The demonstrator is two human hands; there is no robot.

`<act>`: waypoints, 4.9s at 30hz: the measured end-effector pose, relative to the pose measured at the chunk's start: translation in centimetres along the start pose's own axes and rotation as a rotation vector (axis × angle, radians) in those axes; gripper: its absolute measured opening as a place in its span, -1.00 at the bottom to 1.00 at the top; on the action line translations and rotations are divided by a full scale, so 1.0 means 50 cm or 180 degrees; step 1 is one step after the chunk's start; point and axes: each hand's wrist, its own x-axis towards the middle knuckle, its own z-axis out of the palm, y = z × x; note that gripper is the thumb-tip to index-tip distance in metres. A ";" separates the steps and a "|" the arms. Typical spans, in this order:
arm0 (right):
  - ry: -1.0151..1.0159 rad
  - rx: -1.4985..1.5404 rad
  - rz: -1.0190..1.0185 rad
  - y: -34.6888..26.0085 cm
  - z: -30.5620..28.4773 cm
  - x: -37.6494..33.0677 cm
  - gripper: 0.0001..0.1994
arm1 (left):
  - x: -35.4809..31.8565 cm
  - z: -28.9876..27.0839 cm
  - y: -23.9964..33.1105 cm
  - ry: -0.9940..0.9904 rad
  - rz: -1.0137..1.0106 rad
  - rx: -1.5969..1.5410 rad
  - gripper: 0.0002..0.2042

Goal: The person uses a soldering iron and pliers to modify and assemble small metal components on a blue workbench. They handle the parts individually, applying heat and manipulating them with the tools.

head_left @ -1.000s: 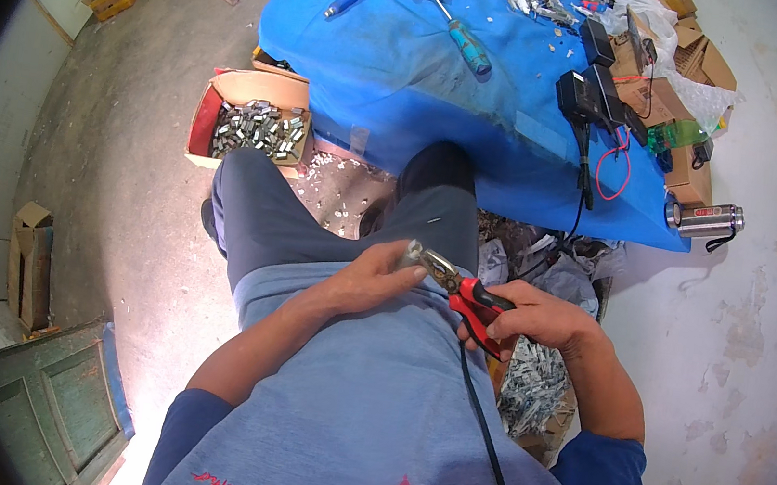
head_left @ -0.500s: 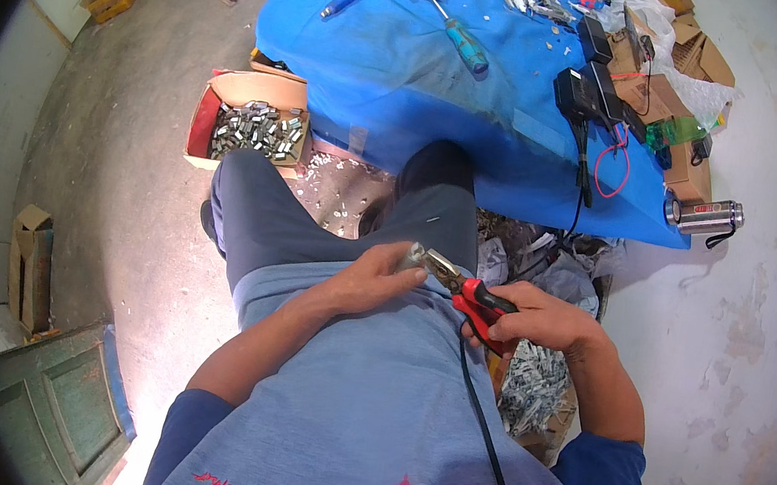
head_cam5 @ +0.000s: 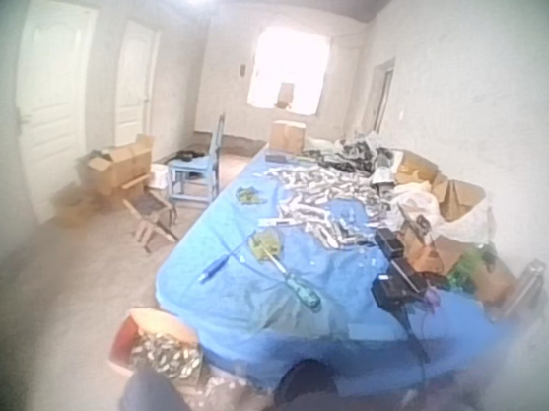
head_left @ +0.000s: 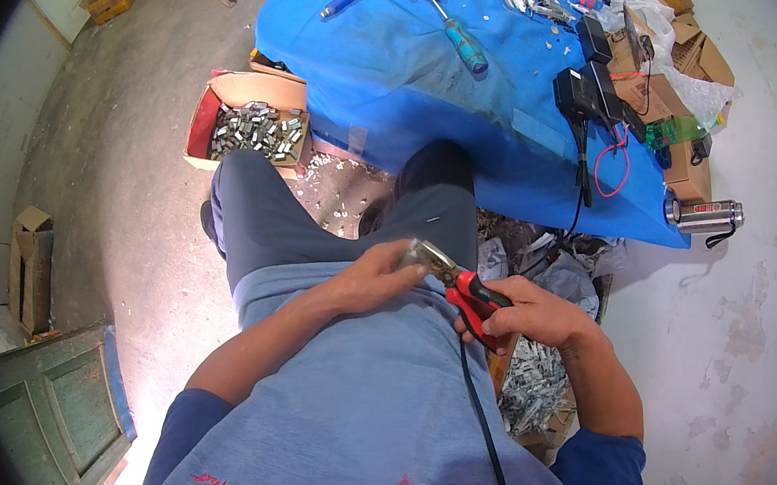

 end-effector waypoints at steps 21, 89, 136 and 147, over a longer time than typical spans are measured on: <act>0.0632 -0.1607 -0.0519 0.004 0.024 -0.005 -0.71 | -0.002 -0.007 -0.003 -0.0039 -0.0110 -0.0305 -0.66; 0.0110 -0.0188 0.0244 0.013 0.005 -0.018 -0.61 | 0.015 -0.001 -0.042 0.0468 0.0208 0.0825 -0.70; 0.0245 -0.0088 0.0281 -0.018 0.023 -0.016 -0.73 | 0.008 0.006 -0.009 0.0150 0.0039 -0.0033 -0.71; 0.0246 -0.0235 0.0142 0.003 0.017 -0.016 -0.69 | 0.013 0.003 -0.021 0.0092 0.0001 -0.0217 -0.71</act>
